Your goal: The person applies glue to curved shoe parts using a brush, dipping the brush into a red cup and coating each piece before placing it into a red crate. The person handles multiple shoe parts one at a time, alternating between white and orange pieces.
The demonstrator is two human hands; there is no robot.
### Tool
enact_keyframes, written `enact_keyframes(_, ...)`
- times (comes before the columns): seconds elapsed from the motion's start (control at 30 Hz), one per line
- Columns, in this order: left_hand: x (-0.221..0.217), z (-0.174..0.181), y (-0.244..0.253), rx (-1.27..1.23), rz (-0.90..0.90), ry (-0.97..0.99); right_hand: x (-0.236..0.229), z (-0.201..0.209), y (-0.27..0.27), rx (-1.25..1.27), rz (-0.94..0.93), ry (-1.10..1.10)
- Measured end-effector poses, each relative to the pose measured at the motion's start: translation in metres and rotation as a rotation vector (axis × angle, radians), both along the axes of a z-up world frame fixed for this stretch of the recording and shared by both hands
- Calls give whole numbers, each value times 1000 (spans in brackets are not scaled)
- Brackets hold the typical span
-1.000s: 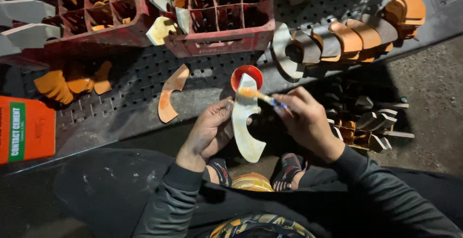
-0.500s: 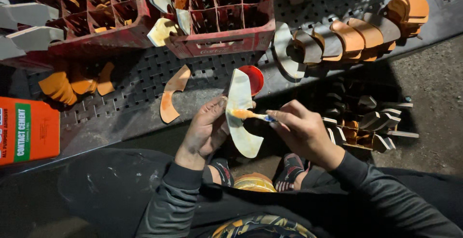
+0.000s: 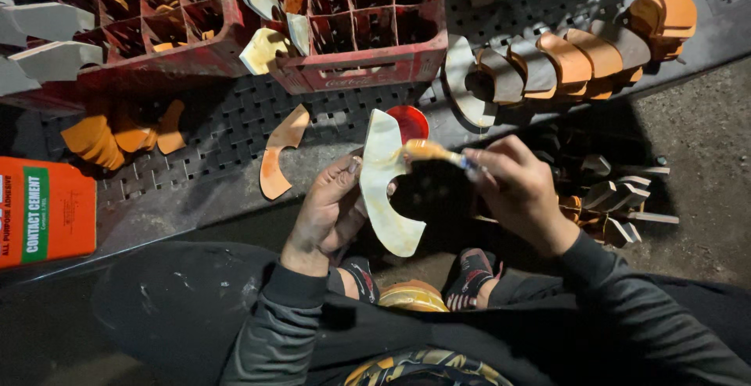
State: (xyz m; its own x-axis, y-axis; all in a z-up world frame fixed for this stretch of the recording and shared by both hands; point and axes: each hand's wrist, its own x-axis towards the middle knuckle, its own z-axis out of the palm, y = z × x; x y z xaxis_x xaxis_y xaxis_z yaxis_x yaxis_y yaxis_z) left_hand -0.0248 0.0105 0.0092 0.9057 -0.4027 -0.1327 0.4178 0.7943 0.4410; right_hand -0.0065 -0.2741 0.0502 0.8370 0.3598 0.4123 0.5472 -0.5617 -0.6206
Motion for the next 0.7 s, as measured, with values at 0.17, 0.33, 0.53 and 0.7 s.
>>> enact_keyframes(0.17,0,-7,0,17,8,-21,4,0,-1,-21,118,-26)
enact_keyframes(0.33,-1,-9,1,21,-3,-13,6,5,-4,11,-22,30)
enact_keyframes(0.53,-4,-8,-3,-10,-54,17,5,5,1,-36,72,-49)
enact_keyframes(0.7,-5,-5,-8,-21,-83,26,13,11,-7,11,-49,-124)
